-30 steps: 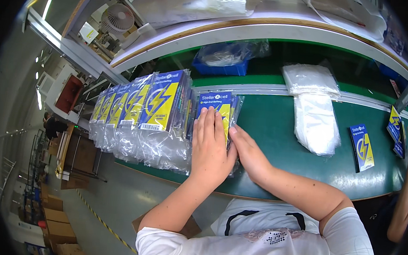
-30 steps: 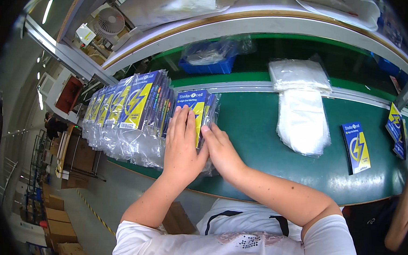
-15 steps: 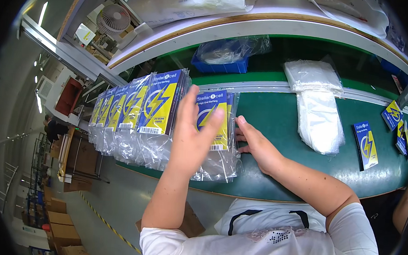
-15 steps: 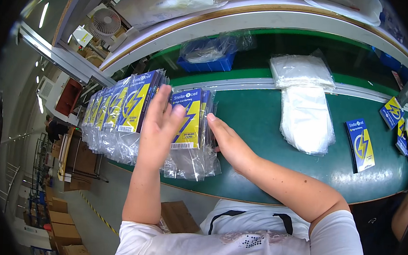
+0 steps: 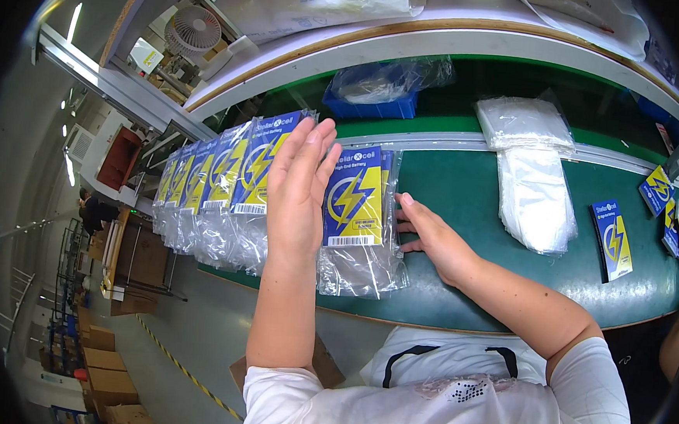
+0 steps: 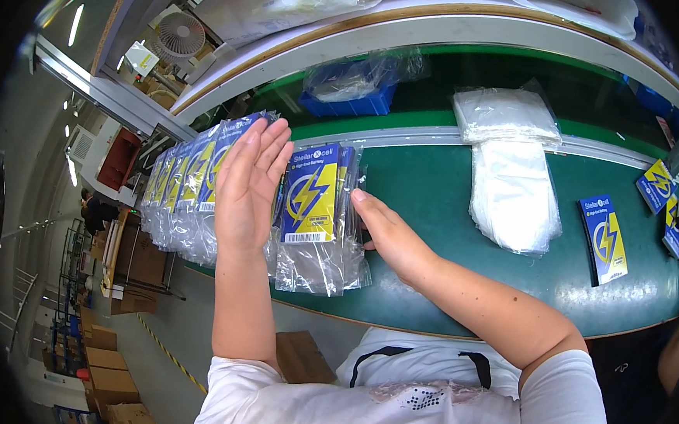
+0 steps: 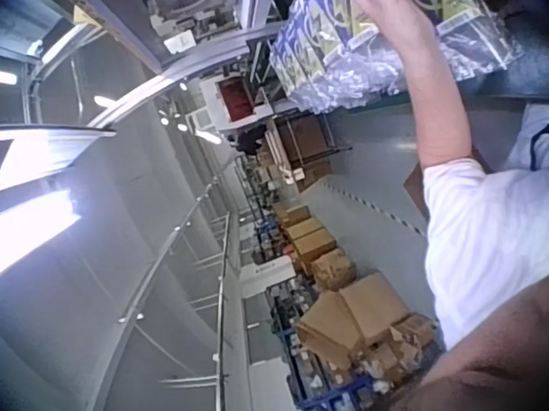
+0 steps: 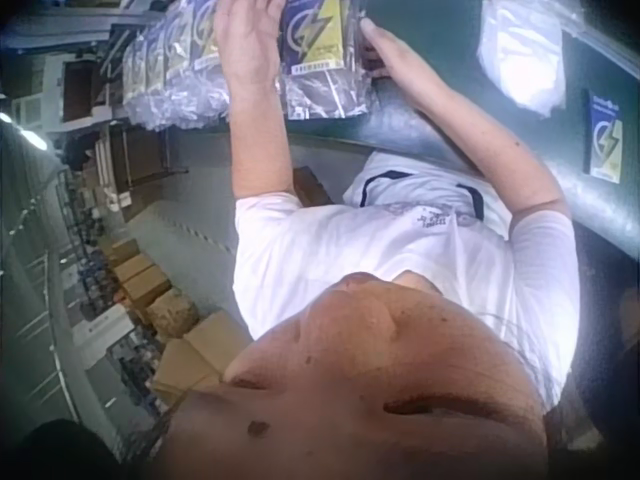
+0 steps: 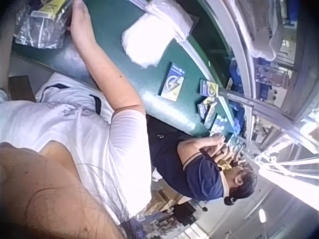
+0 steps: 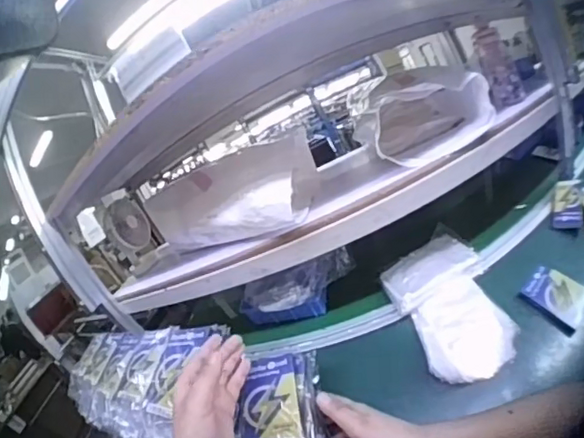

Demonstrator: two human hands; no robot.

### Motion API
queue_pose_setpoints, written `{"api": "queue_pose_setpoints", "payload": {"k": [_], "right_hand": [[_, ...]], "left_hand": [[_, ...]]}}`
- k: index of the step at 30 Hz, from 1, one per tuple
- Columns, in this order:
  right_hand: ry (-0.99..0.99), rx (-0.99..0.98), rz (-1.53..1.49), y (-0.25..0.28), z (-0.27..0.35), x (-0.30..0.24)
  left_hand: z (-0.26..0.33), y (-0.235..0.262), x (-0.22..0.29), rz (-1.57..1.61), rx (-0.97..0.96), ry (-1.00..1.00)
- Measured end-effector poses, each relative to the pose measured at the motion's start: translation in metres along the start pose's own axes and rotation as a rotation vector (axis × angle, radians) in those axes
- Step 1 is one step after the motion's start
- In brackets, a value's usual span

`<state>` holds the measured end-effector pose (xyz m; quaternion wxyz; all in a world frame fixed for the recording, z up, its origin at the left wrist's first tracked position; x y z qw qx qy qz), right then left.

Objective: The person repeatedly picks up small blue and yellow boxes from a stack on a green workbench, places them into clear plastic bags, and then stacks the packaged items on the table. The process is continuous and repetitive, involving handling the boxes and bags by hand.

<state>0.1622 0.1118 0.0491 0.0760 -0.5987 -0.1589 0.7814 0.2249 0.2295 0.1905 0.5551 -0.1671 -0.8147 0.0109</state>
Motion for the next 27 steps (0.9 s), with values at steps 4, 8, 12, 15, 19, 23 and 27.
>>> {"api": "queue_pose_setpoints", "payload": {"k": [4, 8, 12, 15, 19, 23, 27], "right_hand": [[-0.017, -0.040, 0.004, 0.004, -0.005, 0.002], [0.037, 0.068, 0.050, 0.022, -0.007, -0.011], [0.268, 0.161, 0.245, 0.052, -0.042, -0.031], [0.332, 0.118, 0.163, 0.038, -0.061, -0.052], [0.391, -0.006, 0.095, 0.020, -0.091, -0.055], [0.390, 0.277, 0.375, 0.017, -0.100, -0.057], [0.355, 0.475, 0.431, 0.018, -0.098, -0.064]], "left_hand": [[0.023, -0.016, 0.015, -0.167, -0.099, -0.157], [0.086, -0.015, 0.017, -0.204, -0.275, -0.095], [0.146, -0.001, -0.025, -0.080, -0.375, 0.352], [0.180, 0.013, -0.073, -0.007, -0.305, 0.748], [0.165, 0.018, -0.104, 0.127, -0.075, 0.719], [0.147, 0.023, -0.106, 0.145, -0.008, 0.654], [0.143, 0.021, -0.106, 0.130, 0.005, 0.640]]}}
Point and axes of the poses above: each hand's wrist, its own z-axis away from the middle knuckle, its own y-axis out of the back of the hand, x = y × z, the point moved 8 cm from there along -z, towards the middle knuckle, and after that the axes turned 5 degrees about -y, right-handed, at the moved point
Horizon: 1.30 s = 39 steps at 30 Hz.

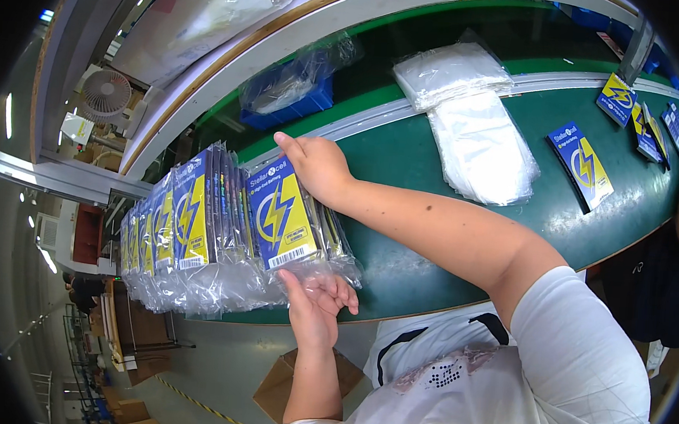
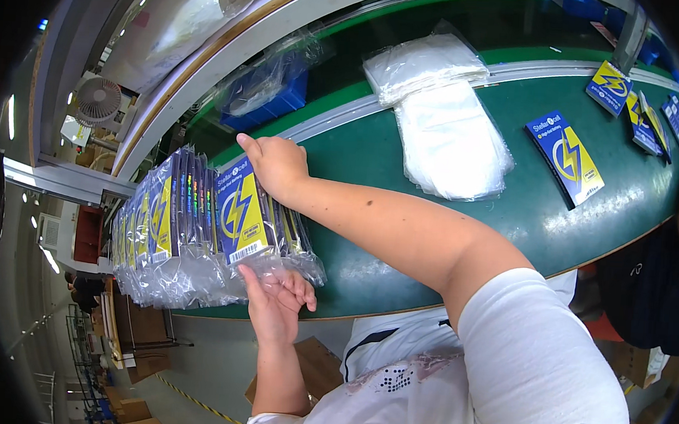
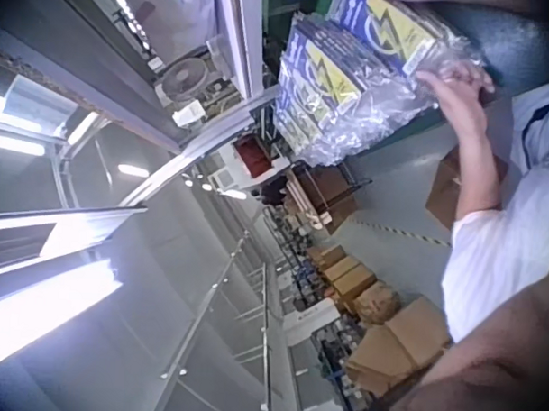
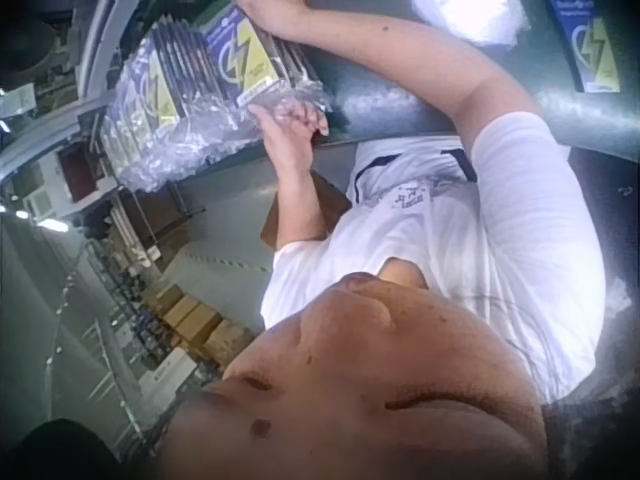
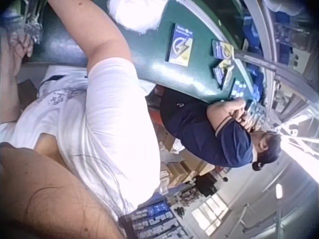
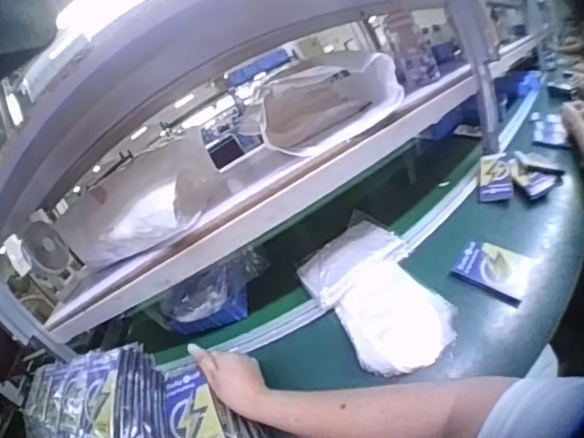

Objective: The person repeatedly picks up small blue and yellow boxes from a stack on a green workbench, places them into clear plastic bags, and then stacks the packaged items on the table. The process is continuous and repetitive, involving handling the boxes and bags by hand.

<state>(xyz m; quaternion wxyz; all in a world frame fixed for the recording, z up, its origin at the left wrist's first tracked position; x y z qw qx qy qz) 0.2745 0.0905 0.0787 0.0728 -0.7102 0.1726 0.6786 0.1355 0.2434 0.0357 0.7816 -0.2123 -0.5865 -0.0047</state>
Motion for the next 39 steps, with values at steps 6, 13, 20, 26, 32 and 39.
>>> {"api": "queue_pose_setpoints", "payload": {"k": [6, 13, 20, 26, 32, 39], "right_hand": [[-0.072, 0.142, -0.078, 0.009, 0.010, 0.001], [0.098, 0.125, -0.153, 0.042, 0.054, -0.003], [0.239, 0.003, 0.029, 0.036, 0.100, -0.013], [0.024, -0.139, 0.050, -0.012, 0.118, 0.016], [-0.041, -0.112, 0.032, -0.023, 0.120, 0.016], [-0.188, -0.153, -0.219, 0.001, 0.128, 0.019]], "left_hand": [[0.004, 0.005, 0.002, -0.009, 0.015, 0.014], [0.059, -0.025, 0.108, -0.998, -0.310, -0.450], [0.051, -0.054, 0.197, -1.596, 0.083, -1.464], [-0.002, -0.027, 0.187, -1.688, 0.203, -1.170], [-0.005, -0.036, 0.187, -1.665, 0.246, -1.155], [0.000, -0.038, 0.190, -1.608, 0.211, -1.072]]}}
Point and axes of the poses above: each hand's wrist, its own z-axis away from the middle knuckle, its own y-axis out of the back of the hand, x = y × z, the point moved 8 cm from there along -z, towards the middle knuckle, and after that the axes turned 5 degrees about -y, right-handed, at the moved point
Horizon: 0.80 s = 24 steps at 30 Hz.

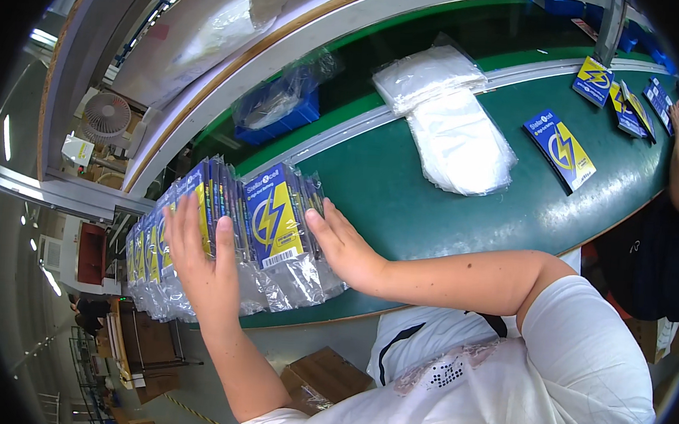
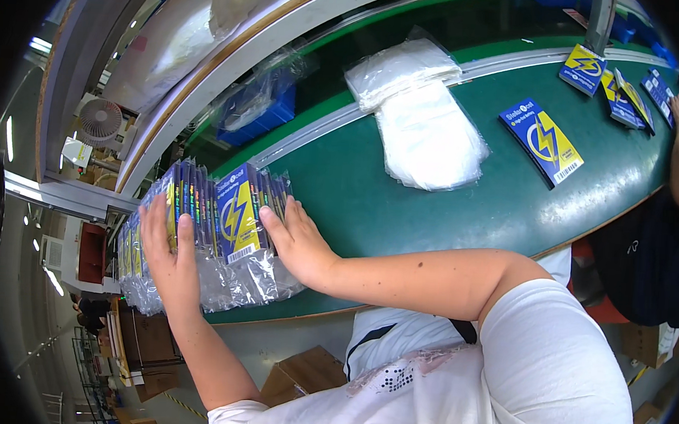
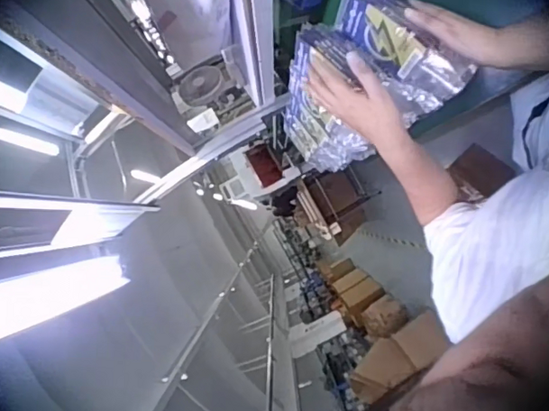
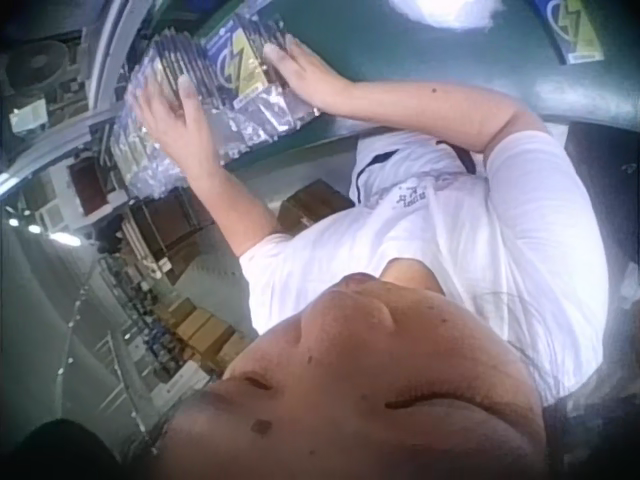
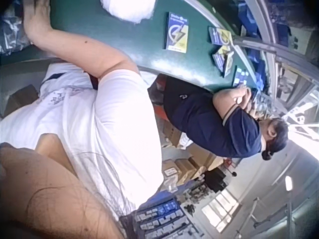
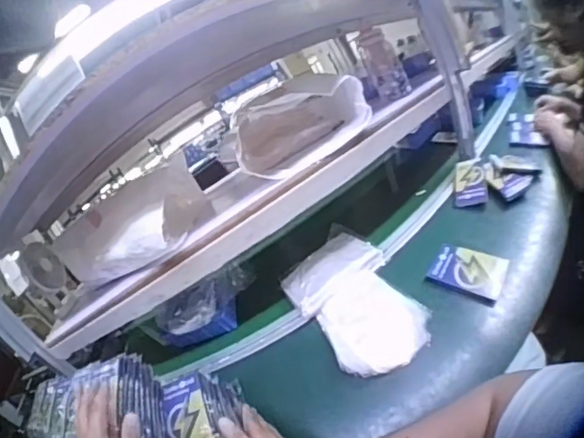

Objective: The person repeatedly picks up small blue and yellow boxes from a stack on a green workbench, places them into clear plastic bags, and then stacks the packaged items on the table. The process is continuous and repetitive, involving handling the boxes and bags by hand.

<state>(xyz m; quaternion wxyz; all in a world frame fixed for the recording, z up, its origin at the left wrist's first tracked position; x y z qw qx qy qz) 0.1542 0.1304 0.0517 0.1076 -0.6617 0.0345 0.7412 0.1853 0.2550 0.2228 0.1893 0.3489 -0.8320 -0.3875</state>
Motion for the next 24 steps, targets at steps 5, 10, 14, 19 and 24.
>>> {"api": "queue_pose_setpoints", "payload": {"k": [5, 10, 14, 19, 24], "right_hand": [[-0.097, -0.048, -0.047, 0.004, 0.039, 0.002], [-0.175, -0.220, -0.011, 0.027, 0.067, -0.002], [0.270, -0.209, 0.274, 0.099, 0.079, -0.045], [0.508, 0.515, 0.965, 0.240, 0.098, -0.089], [0.137, 0.922, 1.255, 0.349, 0.124, -0.043]], "left_hand": [[0.012, 0.033, 0.040, -0.040, 0.188, -0.078], [0.080, 0.052, 0.075, 0.221, 0.477, -0.249], [0.103, -0.023, 0.123, 0.813, -0.002, -0.170], [0.077, -0.099, 0.191, 0.761, -0.180, -0.300], [0.028, -0.147, 0.224, 0.479, -0.307, -0.408]]}}
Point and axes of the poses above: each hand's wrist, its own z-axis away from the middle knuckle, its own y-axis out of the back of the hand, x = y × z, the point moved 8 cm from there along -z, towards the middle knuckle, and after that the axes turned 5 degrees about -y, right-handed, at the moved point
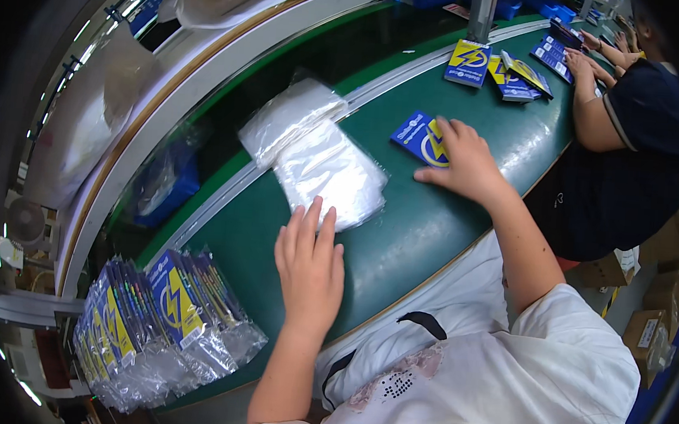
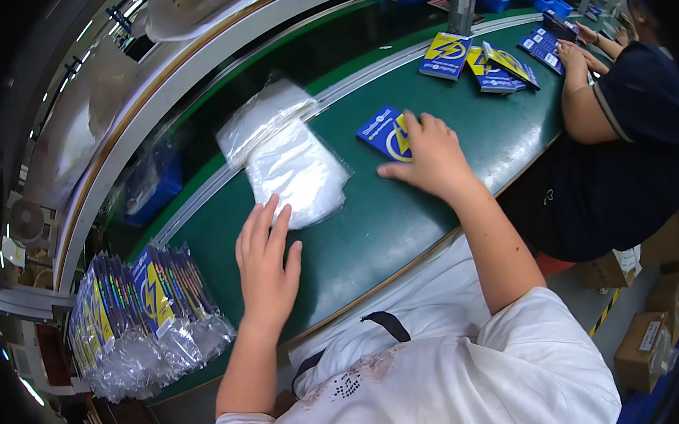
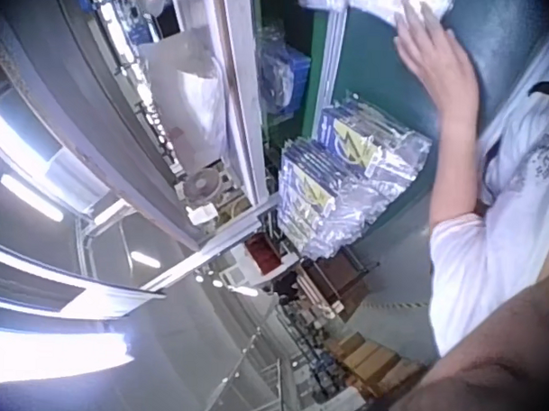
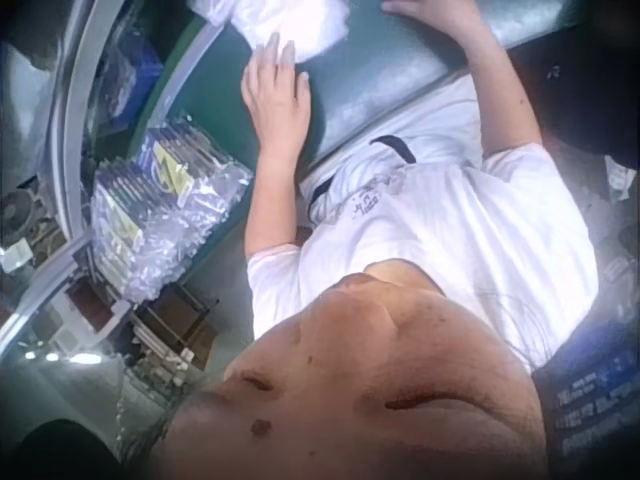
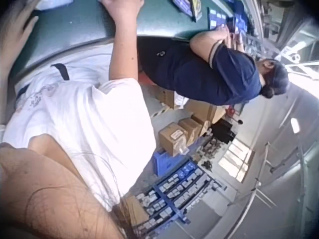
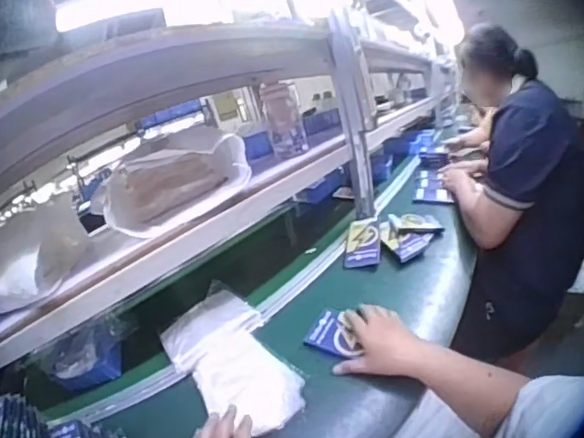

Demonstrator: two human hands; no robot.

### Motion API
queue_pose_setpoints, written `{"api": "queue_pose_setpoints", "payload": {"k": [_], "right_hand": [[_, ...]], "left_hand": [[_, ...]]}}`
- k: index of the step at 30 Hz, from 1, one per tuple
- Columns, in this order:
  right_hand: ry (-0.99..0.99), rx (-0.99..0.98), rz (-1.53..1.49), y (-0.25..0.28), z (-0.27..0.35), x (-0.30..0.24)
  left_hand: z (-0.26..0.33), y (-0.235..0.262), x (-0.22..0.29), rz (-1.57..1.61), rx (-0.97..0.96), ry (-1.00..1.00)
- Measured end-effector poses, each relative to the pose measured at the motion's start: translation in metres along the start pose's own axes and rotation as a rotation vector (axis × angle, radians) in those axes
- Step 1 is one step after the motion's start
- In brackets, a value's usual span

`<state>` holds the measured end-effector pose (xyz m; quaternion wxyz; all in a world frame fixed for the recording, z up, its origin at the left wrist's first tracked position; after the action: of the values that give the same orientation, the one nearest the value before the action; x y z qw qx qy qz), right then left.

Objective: The person repeatedly picks up small blue and yellow boxes from a stack on a green workbench, places them into clear plastic bags, and then stacks the packaged items on the table. The process is continuous and repetitive, involving handling the boxes and bags by hand.

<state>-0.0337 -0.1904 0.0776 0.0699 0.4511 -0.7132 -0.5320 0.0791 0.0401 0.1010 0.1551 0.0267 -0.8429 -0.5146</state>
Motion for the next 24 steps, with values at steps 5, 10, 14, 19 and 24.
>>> {"api": "queue_pose_setpoints", "payload": {"k": [5, 10, 14, 19, 24], "right_hand": [[-0.030, 0.095, -0.203, 0.010, 0.021, 0.002], [-0.367, 0.045, -1.210, 0.003, 0.028, 0.004], [-0.495, -0.685, -1.917, -0.031, 0.042, -0.025], [-0.568, -0.939, -1.975, -0.047, 0.071, -0.067], [-0.515, -1.258, -1.947, -0.048, 0.082, -0.105]], "left_hand": [[-0.024, -0.011, -0.023, -0.036, -0.109, -0.062], [-0.031, -0.005, -0.027, 0.124, 0.012, 0.003], [-0.028, -0.002, -0.024, 0.199, 0.087, 0.064], [-0.029, 0.005, -0.027, 0.224, 0.120, 0.032], [-0.035, 0.010, -0.026, 0.354, 0.183, 0.075]]}}
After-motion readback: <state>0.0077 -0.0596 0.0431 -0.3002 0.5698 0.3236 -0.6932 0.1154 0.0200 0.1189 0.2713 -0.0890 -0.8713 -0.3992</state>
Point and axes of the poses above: each hand's wrist, its own z-axis away from the middle knuckle, its own y-axis out of the back of the hand, x = y × z, the point moved 8 cm from there along -z, towards the middle knuckle, and after that the axes turned 5 degrees about -y, right-handed, at the moved point
